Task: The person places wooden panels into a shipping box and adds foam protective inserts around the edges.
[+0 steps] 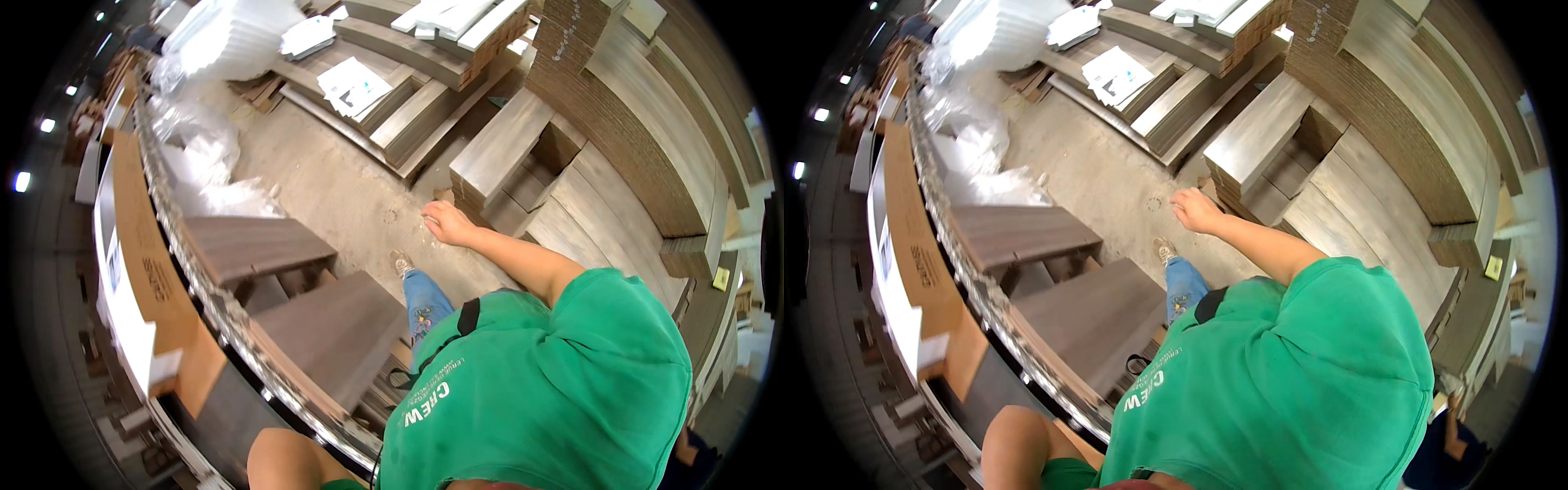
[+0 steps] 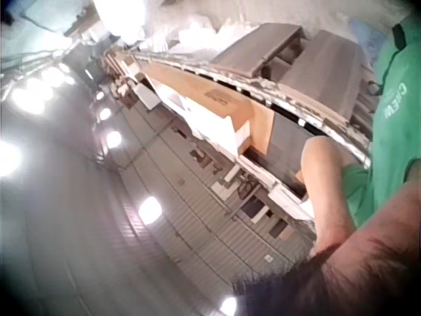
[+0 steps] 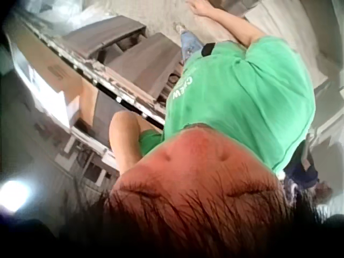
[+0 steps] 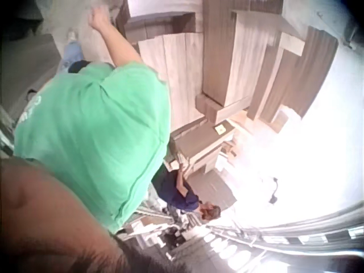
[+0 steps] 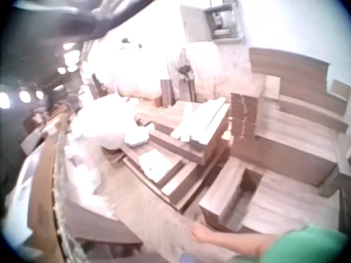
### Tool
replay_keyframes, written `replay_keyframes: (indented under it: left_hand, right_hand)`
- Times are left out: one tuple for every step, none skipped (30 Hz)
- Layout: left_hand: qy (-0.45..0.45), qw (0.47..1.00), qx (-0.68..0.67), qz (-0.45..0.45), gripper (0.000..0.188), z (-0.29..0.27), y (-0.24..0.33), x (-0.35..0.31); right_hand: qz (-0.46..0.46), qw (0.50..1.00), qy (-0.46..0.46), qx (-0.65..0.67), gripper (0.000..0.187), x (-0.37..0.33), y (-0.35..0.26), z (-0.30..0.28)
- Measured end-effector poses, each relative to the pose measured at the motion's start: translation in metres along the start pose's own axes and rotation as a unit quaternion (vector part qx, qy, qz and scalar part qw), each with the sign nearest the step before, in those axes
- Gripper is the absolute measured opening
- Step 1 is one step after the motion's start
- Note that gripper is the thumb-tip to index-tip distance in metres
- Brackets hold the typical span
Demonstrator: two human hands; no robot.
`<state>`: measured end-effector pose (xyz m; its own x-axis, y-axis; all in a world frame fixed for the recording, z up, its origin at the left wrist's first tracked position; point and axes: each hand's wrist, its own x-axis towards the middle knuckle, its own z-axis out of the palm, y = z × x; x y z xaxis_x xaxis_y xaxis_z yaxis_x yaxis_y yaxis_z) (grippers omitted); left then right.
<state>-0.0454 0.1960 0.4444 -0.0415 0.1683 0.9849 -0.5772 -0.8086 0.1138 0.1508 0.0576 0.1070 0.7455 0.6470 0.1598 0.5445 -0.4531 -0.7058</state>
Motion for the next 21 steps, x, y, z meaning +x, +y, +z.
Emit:
replay_keyframes:
  left_hand:
    - [-0.001,1.000,-0.023,-0.003,0.036,0.008,-0.025,0.000]
    - [0.003,0.999,-0.041,-0.004,0.037,0.014,-0.048,0.003]
    - [0.007,0.998,-0.056,0.001,0.037,0.020,-0.071,0.008]
    - [0.022,0.997,-0.071,0.004,0.038,0.026,-0.092,0.014]
    - [0.038,0.996,-0.084,0.009,0.038,0.032,-0.113,0.022]
    - [0.051,0.993,-0.107,0.014,0.039,0.048,-0.137,0.029]
    - [0.070,0.989,-0.128,0.012,0.040,0.061,-0.160,0.032]
    - [0.087,0.986,-0.142,0.019,0.040,0.076,-0.178,0.040]
    - [0.113,0.981,-0.154,0.031,0.041,0.088,-0.196,0.046]
    - [0.141,0.977,-0.157,0.040,0.042,0.097,-0.216,0.048]
    - [0.149,0.976,-0.154,0.024,0.042,0.102,-0.241,0.046]
    - [0.086,0.989,-0.117,-0.040,0.040,0.102,-0.269,0.025]
    - [0.020,0.993,-0.071,-0.095,0.039,0.099,-0.292,0.007]
    - [-0.105,0.973,0.002,-0.206,0.037,0.098,-0.324,-0.030]
    - [-0.231,0.919,0.077,-0.312,0.039,0.102,-0.346,-0.070]
    - [-0.296,0.829,0.081,-0.468,0.028,0.100,-0.358,-0.104]
    - [-0.353,0.718,0.117,-0.588,0.024,0.093,-0.364,-0.141]
    - [-0.338,0.656,0.080,-0.670,0.021,0.075,-0.366,-0.186]
    - [-0.363,0.588,0.059,-0.721,0.018,0.060,-0.362,-0.216]
    - [-0.414,0.535,0.034,-0.735,0.017,0.031,-0.356,-0.249]
    - [-0.388,0.484,0.046,-0.783,0.017,0.006,-0.344,-0.278]
  right_hand:
    - [0.033,0.999,0.020,-0.006,0.021,0.021,0.010,0.000]
    - [0.061,0.997,0.038,-0.011,0.022,0.043,0.017,-0.001]
    - [0.072,0.996,0.048,-0.013,0.022,0.063,0.024,0.000]
    - [0.142,0.986,0.082,-0.016,0.021,0.080,0.036,-0.003]
    - [0.210,0.971,0.116,-0.018,0.020,0.096,0.049,-0.008]
    - [0.292,0.944,0.154,0.013,0.019,0.106,0.070,-0.011]
    - [0.370,0.908,0.192,0.044,0.019,0.115,0.093,-0.018]
    - [0.402,0.887,0.223,0.053,0.018,0.124,0.115,-0.020]
    - [0.429,0.865,0.255,0.062,0.018,0.133,0.135,-0.021]
    - [0.467,0.827,0.269,0.157,0.017,0.150,0.140,-0.029]
    - [0.505,0.777,0.281,0.248,0.017,0.165,0.142,-0.041]
    - [0.513,0.774,0.278,0.246,0.017,0.177,0.145,-0.049]
    - [0.505,0.761,0.307,0.266,0.018,0.190,0.147,-0.058]
    - [0.500,0.744,0.344,0.281,0.018,0.198,0.161,-0.067]
    - [0.508,0.741,0.343,0.274,0.018,0.203,0.180,-0.070]
    - [0.519,0.731,0.365,0.252,0.019,0.209,0.200,-0.072]
    - [0.527,0.722,0.385,0.228,0.019,0.217,0.223,-0.073]
    - [0.541,0.722,0.381,0.203,0.018,0.226,0.248,-0.070]
    - [0.548,0.720,0.374,0.202,0.018,0.239,0.270,-0.065]
    - [0.546,0.696,0.412,0.217,0.019,0.251,0.290,-0.060]
    - [0.543,0.672,0.449,0.229,0.020,0.261,0.309,-0.056]
